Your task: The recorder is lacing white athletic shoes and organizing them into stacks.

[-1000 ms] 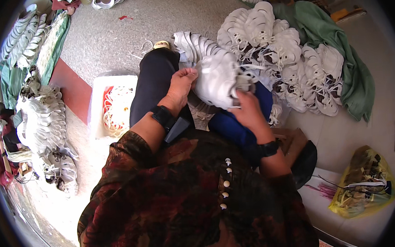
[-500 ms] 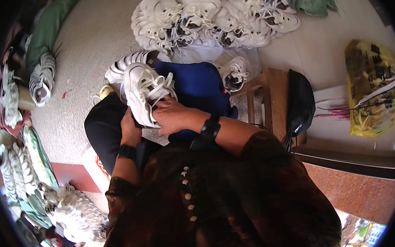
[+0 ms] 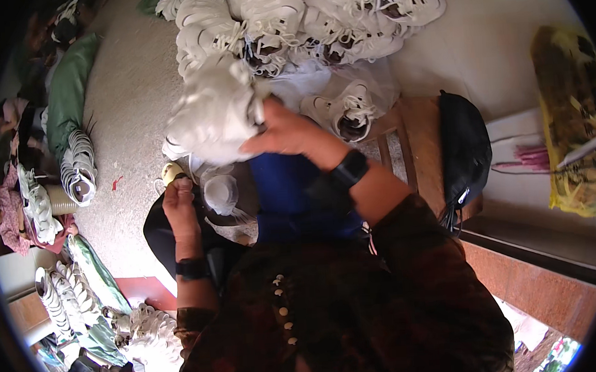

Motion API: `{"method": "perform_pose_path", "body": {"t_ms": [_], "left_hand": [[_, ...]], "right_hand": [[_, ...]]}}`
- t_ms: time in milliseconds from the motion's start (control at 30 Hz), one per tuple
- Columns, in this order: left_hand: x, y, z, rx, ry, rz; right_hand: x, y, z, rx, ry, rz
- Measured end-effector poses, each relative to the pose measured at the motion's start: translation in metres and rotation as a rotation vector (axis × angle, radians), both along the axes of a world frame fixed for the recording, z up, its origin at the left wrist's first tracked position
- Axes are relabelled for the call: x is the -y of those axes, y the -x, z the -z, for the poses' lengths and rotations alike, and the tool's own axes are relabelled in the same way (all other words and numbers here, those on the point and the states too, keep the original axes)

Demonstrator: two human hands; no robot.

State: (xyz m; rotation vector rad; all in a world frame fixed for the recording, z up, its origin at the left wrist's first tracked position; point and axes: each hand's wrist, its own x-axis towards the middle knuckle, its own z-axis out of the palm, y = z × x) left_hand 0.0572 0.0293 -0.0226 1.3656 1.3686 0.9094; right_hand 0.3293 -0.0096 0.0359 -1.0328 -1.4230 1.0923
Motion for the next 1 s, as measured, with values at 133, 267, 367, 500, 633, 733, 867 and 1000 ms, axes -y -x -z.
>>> {"method": "perform_pose_path", "body": {"t_ms": [133,267,367,500,633,733,867,1000], "left_hand": [[-0.015,0.0,0.033,-0.509,-0.604,0.158],[-0.011,-0.033,0.054,-0.533,-0.404,0.317],[-0.014,-0.031,0.052,-0.477,-0.291,0.312],[-0.017,-0.032,0.049,-0.467,-0.279,0.342],[-0.024,-0.037,0.043,-0.439,-0.254,0.366],[-0.026,-0.04,0.039,-0.408,-0.201,0.382],[-0.029,-0.04,0.039,-0.42,-0.157,0.372],[-0.03,-0.041,0.041,-0.417,-0.151,0.386]], "right_hand": [[-0.026,-0.065,0.019,0.602,0.086,0.161],[-0.033,-0.108,0.089,0.835,0.134,0.325],[-0.04,-0.108,0.132,0.991,0.197,0.281],[-0.055,-0.099,0.184,1.205,0.014,0.233],[-0.075,-0.093,0.222,1.252,0.101,0.025],[-0.083,-0.091,0.263,1.231,0.011,-0.003],[-0.087,-0.092,0.312,1.282,0.115,-0.149],[-0.064,-0.111,0.355,1.163,0.367,-0.135]]}}
